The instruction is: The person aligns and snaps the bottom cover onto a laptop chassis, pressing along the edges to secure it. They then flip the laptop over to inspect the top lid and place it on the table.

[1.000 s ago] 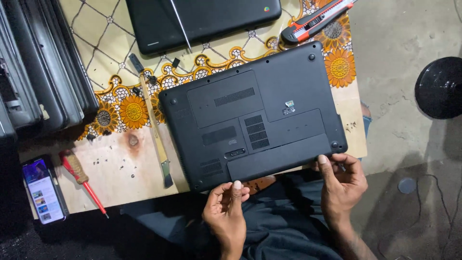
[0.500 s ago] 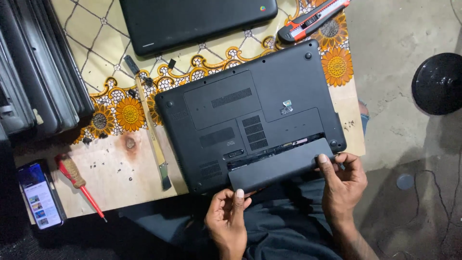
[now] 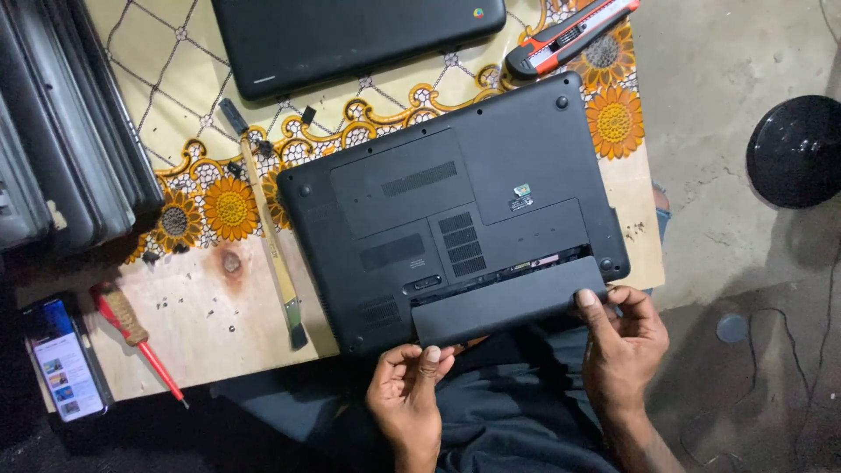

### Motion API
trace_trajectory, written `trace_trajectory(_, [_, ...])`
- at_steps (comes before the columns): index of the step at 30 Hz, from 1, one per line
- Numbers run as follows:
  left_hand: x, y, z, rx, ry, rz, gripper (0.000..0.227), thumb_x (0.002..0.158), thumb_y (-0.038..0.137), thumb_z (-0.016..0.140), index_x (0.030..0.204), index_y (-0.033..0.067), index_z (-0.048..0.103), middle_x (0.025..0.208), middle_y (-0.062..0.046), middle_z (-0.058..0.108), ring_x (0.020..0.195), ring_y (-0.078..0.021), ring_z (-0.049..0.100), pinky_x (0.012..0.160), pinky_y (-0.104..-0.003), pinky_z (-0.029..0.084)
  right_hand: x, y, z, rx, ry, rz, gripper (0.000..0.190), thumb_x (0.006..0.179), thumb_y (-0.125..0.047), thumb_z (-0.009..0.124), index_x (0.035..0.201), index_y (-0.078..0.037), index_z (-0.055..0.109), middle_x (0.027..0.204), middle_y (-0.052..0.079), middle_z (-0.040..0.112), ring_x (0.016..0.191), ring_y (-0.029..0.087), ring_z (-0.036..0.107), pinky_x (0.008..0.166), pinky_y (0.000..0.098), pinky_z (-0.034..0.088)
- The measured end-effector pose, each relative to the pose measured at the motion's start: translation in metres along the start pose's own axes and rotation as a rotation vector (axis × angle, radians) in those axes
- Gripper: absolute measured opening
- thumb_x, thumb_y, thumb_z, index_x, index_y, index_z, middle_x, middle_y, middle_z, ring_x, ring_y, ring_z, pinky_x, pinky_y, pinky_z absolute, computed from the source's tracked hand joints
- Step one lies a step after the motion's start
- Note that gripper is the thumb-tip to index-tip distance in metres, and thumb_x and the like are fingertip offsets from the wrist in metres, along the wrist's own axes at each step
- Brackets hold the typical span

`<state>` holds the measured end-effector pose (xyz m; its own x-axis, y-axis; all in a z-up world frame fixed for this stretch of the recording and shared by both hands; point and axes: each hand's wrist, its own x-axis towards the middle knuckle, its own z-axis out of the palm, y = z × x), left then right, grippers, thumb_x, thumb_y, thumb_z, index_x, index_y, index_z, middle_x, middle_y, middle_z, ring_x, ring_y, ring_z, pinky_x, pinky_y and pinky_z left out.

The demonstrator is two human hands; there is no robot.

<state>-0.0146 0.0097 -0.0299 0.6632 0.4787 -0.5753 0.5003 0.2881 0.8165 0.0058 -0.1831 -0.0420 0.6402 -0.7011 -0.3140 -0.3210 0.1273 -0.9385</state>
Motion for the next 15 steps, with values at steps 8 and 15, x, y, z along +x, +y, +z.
trace_trajectory(8, [-0.006, 0.005, 0.005, 0.120, 0.162, 0.027, 0.027, 0.071, 0.000, 0.076, 0.093, -0.0152, 0.069, 0.077, -0.028, 0.074, 0.063, -0.0342, 0.076, 0.064, -0.040, 0.069, -0.001, 0.004, -0.009, 0.155, -0.012, 0.064, 0.023, 0.082, 0.002, 0.072, 0.092, -0.007, 0.054, 0.086, 0.006, 0.062, 0.068, 0.012, 0.063, 0.071, 0.0235, 0.057])
trace_trajectory(15, [-0.010, 0.002, -0.001, 0.293, 0.181, 0.040, 0.028, 0.072, 0.005, 0.076, 0.097, -0.0070, 0.073, 0.083, -0.025, 0.075, 0.070, -0.0338, 0.078, 0.070, -0.040, 0.070, -0.003, -0.003, -0.016, 0.085, -0.046, 0.105, 0.030, 0.078, 0.002, 0.072, 0.107, 0.001, 0.064, 0.105, 0.013, 0.068, 0.093, 0.020, 0.067, 0.085, 0.0308, 0.059])
